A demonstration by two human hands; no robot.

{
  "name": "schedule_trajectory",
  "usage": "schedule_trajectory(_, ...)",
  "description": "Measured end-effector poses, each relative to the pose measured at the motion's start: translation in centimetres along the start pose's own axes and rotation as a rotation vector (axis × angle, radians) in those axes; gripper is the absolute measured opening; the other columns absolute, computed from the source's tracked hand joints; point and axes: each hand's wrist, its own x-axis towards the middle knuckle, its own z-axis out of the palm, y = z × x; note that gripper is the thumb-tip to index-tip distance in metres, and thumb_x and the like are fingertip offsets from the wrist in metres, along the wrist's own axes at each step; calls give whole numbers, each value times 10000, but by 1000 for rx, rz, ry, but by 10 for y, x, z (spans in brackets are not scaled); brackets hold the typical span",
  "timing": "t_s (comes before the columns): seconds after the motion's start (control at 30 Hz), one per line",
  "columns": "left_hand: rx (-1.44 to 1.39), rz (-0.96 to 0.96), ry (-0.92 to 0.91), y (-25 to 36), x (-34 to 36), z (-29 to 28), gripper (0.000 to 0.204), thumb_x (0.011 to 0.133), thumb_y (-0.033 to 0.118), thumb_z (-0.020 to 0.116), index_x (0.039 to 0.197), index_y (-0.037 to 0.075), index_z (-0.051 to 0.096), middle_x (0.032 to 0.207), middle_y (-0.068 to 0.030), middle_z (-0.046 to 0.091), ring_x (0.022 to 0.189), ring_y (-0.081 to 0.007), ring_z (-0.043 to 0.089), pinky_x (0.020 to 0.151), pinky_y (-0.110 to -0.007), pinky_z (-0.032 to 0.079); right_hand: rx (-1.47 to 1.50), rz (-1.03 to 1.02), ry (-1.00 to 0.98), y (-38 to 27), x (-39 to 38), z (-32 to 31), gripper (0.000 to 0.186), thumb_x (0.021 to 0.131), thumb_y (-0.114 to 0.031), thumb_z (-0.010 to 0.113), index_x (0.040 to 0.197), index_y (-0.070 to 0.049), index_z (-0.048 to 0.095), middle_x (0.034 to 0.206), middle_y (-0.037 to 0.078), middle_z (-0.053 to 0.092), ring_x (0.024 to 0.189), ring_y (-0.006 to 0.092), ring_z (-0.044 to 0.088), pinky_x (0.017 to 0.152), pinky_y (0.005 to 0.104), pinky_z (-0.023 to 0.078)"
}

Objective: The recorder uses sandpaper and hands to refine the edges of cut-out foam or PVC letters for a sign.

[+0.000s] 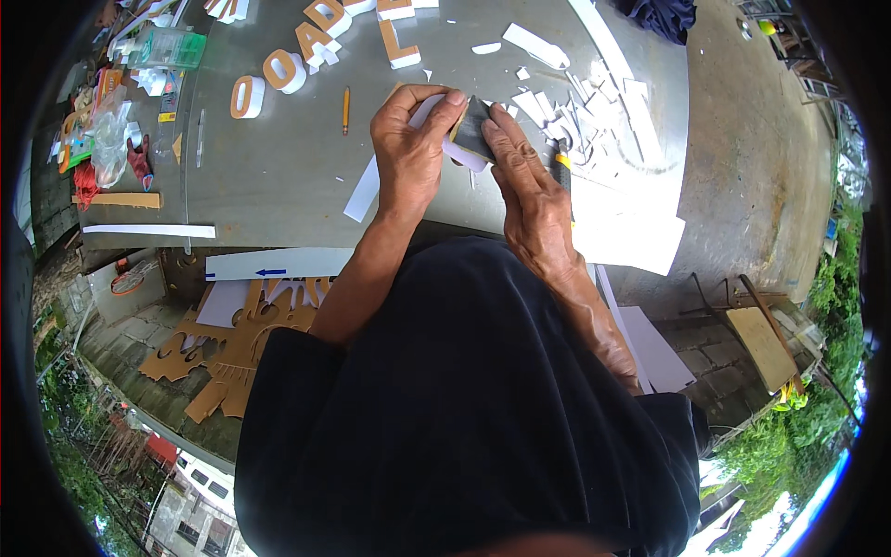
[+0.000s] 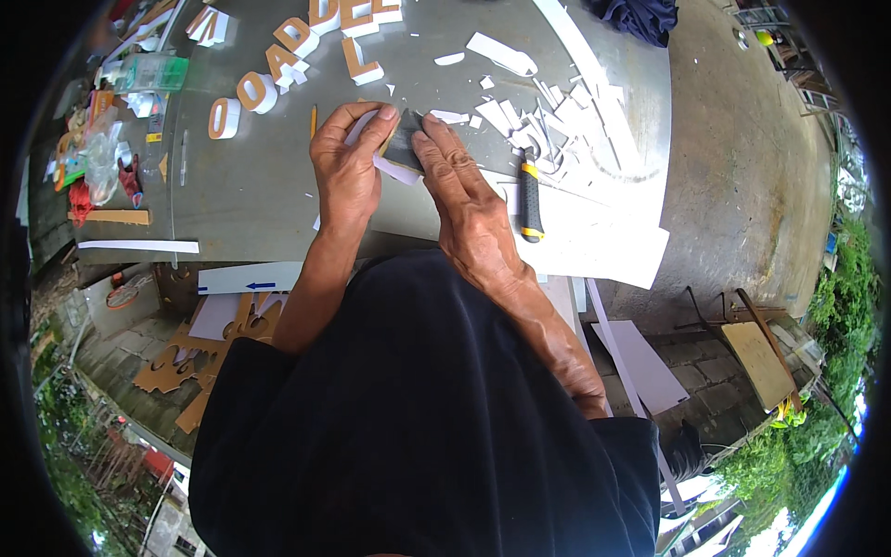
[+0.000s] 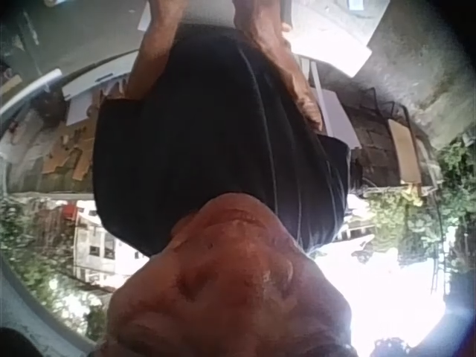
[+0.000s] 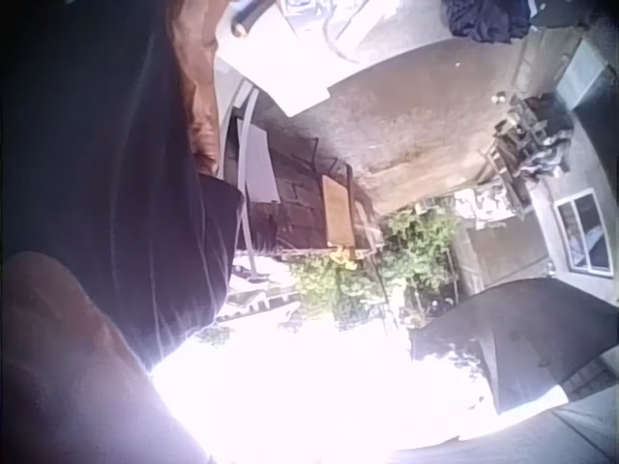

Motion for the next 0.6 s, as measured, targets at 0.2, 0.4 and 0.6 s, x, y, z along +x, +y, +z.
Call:
schedule_trajectory(0.2, -121, -42, 31, 6, 4, 5, 129, 897, 78, 736, 941, -27, 675, 853, -91, 691, 719, -125, 649, 617, -266, 533, -12, 14, 52, -7, 2, 2, 517, 865, 156, 555, 1358, 1, 539, 1462, 222, 476, 1321, 385, 499, 1035, 418, 508)
schedule_trajectory(0.4, -200, -78, -33, 19, 24, -22, 177, 920, 110, 715, 1035, -11, 653, 854, -75, 678, 682, -155, 673, 621, -274, 528, 128, 188, -72, 1, -30, -5, 493, 910, 150, 457, 1363, -25, 547, 1400, 202, 552, 1274, 387, 545, 1044, 413, 490)
schedule_trajectory(0.6, -257, -41, -96, 19, 20, -17, 181, 939, 154, 706, 1029, 12, 639, 868, -44, 655, 679, -150, 664, 629, -287, 528, 395, 414, 90, -3, -4, -17, 408, 1065, -225, 469, 1460, -128, 503, 982, 119, 728, 651, 106, 493, 648, 262, 458)
